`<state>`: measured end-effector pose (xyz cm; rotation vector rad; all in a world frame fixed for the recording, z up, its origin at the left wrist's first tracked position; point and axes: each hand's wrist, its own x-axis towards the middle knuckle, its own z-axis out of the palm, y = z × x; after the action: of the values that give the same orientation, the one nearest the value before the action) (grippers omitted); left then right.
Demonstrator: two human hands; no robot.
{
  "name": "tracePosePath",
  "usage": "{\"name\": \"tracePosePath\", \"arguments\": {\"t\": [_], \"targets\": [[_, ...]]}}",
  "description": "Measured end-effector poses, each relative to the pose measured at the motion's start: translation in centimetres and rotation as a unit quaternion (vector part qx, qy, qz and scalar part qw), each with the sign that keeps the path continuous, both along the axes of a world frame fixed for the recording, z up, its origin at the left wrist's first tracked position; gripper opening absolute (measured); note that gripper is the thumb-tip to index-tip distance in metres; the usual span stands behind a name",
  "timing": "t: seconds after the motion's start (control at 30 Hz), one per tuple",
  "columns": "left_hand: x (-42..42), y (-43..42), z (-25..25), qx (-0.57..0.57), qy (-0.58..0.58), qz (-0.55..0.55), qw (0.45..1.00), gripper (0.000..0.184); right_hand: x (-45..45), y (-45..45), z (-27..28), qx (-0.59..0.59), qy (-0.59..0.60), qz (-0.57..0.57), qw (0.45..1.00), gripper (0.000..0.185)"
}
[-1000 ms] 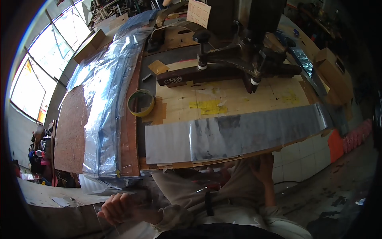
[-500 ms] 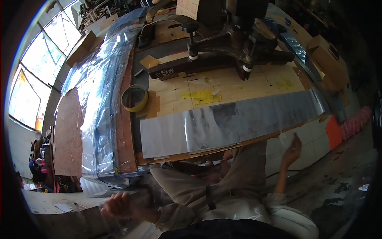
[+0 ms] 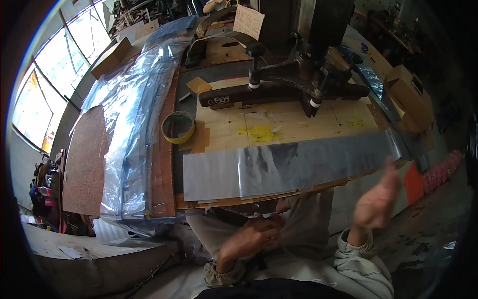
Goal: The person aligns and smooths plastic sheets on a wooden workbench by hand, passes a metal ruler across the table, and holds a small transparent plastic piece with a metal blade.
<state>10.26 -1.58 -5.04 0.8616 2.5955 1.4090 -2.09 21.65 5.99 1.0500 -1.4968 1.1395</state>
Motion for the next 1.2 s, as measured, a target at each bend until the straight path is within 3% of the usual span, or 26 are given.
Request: {"name": "tracePosePath", "arguments": {"t": [0.1,0.2,0.3,0.4,0.47,0.57,0.67,0.7,0.8,0.9,0.97,1.0,1.1,1.2], "targets": [[1.4,-0.9,-0.5,0.014,-0.022,0.026,0.999,0.024,-0.1,-1.8,-1.5,0.269,-0.184,0.083,0.942,0.030],[2.4,-1.8,-1.3,0.019,-0.003,0.040,0.999,0.029,-1.2,-2.2,-3.4,0.406,-0.207,0.058,0.888,0.035],[2.8,-1.9,-0.2,0.043,-0.028,0.086,0.995,0.013,-1.7,-2.6,-1.7,0.323,-0.182,0.038,0.928,0.031],[2.6,-1.7,-0.2,0.034,-0.034,0.078,0.996,0.013,-2.3,-3.7,1.2,0.083,-0.363,0.030,0.927,0.023],[2.4,-1.5,-0.8,0.032,-0.041,0.039,0.998,0.014,-3.7,-4.5,3.7,0.002,-0.390,0.063,0.919,0.022],[3.1,-0.8,-1.0,-0.005,-0.093,0.012,0.996,0.018,-5.6,-6.4,6.7,-0.022,-0.325,0.057,0.944,0.022],[3.4,-0.2,-0.1,-0.065,-0.156,-0.007,0.986,0.021,-8.1,-6.6,8.3,0.005,-0.072,0.075,0.995,0.023],[3.4,0.0,0.1,-0.085,-0.174,-0.014,0.981,0.021,-7.8,-6.1,9.0,0.074,-0.028,0.099,0.992,0.025],[3.9,0.1,-0.9,-0.033,-0.073,0.000,0.997,0.020,-6.3,-5.5,8.2,0.233,-0.042,0.184,0.954,0.030],[4.1,0.0,-2.0,-0.003,-0.016,0.038,0.999,0.018,-4.3,-4.9,4.0,0.356,-0.125,0.154,0.913,0.040],[4.2,-0.5,-2.1,-0.014,-0.074,0.033,0.997,0.018,-3.3,-4.6,1.2,0.413,-0.170,0.124,0.886,0.044],[4.3,-0.6,-2.1,-0.020,-0.105,0.029,0.994,0.018,-2.9,-4.3,0.2,0.419,-0.183,0.136,0.879,0.046],[4.0,-0.8,-1.4,-0.003,-0.050,0.057,0.997,0.018,-1.8,-3.6,-1.3,0.428,-0.214,0.168,0.862,0.049],[3.8,-1.1,-0.1,-0.072,-0.114,0.038,0.990,0.020,-1.6,-3.4,-1.5,0.426,-0.232,0.159,0.860,0.048]]}}
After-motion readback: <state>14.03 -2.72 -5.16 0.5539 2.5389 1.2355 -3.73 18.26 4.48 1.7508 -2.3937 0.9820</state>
